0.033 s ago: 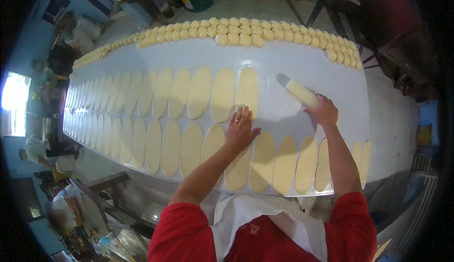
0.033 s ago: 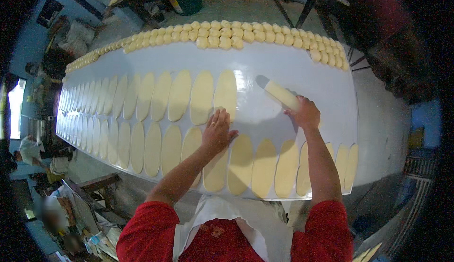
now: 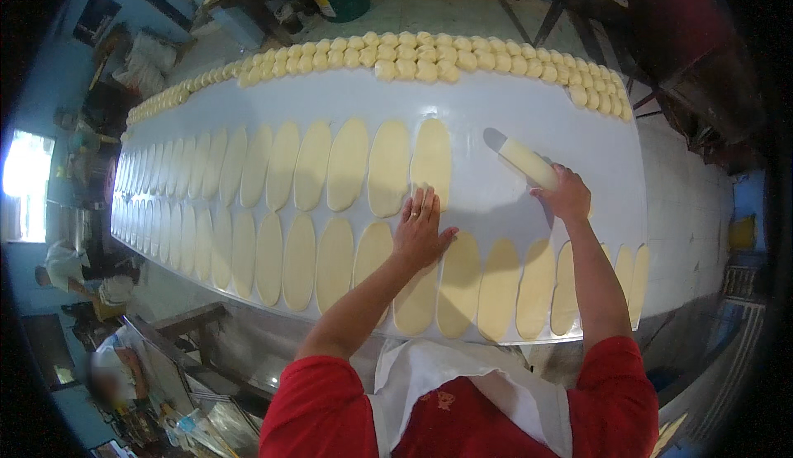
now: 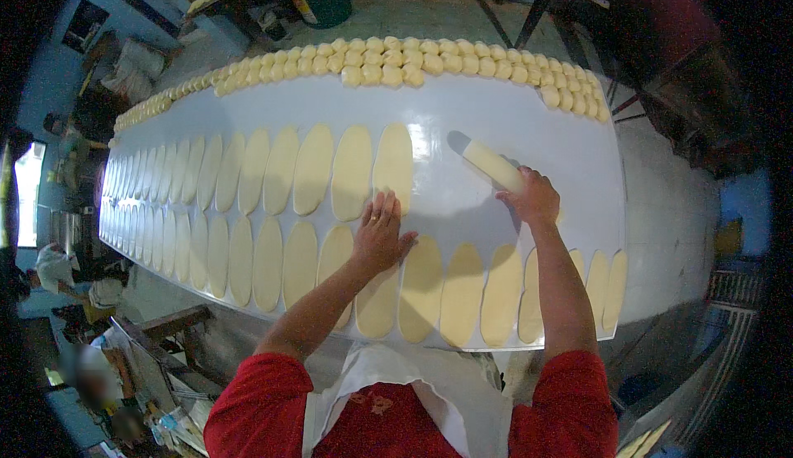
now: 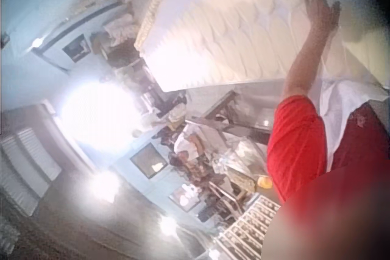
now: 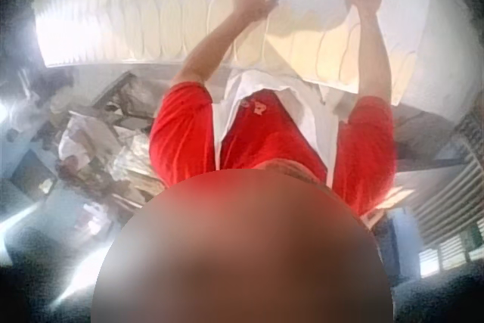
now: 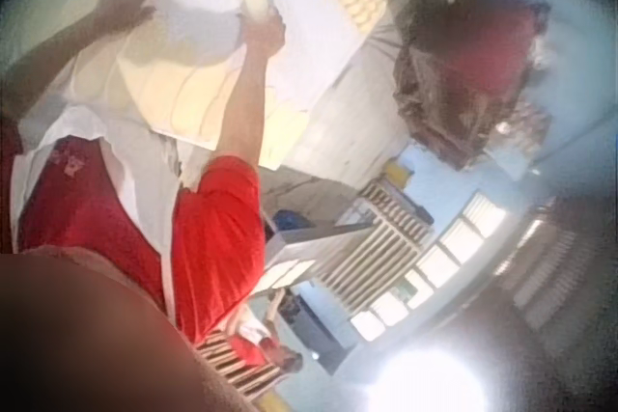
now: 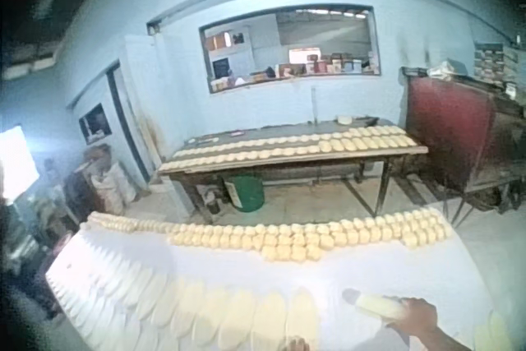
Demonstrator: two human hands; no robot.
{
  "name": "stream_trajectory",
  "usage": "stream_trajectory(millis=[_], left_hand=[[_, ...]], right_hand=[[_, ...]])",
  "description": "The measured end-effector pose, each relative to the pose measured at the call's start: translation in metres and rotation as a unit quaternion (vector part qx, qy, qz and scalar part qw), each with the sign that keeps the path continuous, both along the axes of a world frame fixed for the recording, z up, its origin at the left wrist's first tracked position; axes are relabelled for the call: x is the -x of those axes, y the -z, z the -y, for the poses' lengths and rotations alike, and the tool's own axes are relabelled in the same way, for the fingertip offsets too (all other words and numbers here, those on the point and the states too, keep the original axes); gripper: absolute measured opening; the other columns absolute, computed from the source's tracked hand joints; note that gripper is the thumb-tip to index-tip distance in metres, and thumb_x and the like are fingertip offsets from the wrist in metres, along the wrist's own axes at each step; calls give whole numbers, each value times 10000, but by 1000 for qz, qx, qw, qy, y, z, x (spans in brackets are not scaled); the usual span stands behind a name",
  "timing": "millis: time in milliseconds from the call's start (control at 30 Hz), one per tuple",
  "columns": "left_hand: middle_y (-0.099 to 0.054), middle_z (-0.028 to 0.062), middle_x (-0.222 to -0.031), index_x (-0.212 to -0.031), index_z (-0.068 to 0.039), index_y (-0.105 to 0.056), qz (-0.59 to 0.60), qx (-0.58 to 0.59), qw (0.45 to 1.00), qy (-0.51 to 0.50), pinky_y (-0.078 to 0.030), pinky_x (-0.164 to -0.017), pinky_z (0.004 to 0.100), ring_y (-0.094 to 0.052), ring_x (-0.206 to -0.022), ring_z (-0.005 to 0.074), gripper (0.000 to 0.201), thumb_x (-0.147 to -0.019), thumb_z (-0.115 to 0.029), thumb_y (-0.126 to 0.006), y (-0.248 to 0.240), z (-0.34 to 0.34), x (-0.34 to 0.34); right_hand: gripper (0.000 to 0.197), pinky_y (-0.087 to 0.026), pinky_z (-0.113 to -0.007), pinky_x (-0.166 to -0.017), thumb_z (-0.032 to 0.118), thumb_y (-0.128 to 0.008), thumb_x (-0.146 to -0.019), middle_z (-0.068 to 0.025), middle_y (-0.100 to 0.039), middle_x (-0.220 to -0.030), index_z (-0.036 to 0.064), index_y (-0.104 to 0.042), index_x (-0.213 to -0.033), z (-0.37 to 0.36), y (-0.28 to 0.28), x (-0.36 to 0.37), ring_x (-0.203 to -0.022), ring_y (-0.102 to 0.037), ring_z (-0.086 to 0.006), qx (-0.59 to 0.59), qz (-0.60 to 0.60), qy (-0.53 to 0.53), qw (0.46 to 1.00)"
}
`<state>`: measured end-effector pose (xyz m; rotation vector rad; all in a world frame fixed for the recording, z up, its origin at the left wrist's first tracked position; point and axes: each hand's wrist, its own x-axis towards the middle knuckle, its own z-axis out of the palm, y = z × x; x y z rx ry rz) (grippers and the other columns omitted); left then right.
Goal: The person rolls out small dough balls into oval shapes using a rolling pin on a large metal table. They then retrieve a bowl of sesame seeds and sprinkle them over the flattened dough pieces.
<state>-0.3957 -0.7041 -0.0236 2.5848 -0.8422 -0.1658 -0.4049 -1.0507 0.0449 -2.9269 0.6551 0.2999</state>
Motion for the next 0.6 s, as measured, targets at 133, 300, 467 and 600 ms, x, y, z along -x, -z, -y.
stream_trajectory(millis=[133, 300, 467, 600], left_hand=[[-405, 277, -1544, -1476, 74, -424, -15, -68, 998, -2, -146, -1247, 550, -299, -1500, 408, 772, -1031, -557, -433, -8, 5, -12], [-484, 296, -1467, -1423, 74, -484, 54, -104, 993, 7, -216, -1213, 572, -399, -1429, 421, 686, -1038, -492, -448, -13, 5, -45], [-657, 231, -1240, -1223, 13, -652, -3, -6, 998, -67, -378, -1119, 541, -584, -1204, 420, 393, -999, -287, -531, -8, 4, -172], [-535, 219, -1417, -1345, -83, -623, 169, 47, 973, -152, -438, -1102, 476, -528, -1296, 399, 480, -870, -27, -658, 21, 3, -314]], right_hand=[[826, -544, -419, -947, 616, -823, -707, -63, -682, -1210, 170, -588, -1361, 0, -4, -5, -1145, -634, -261, -8, -11, 32, 999], [852, -549, -418, -935, 627, -835, -679, -71, -691, -1183, 165, -602, -1355, -1, -3, -8, -1128, -644, -265, 7, 13, 17, 1000], [871, -562, -415, -897, 669, -828, -642, -63, -696, -1128, 169, -621, -1324, 0, 3, -14, -1088, -657, -263, 12, -15, 37, 999], [864, -566, -415, -861, 681, -827, -621, -70, -696, -1074, 159, -641, -1283, 1, 7, -17, -1035, -667, -268, 22, 8, 25, 999]])
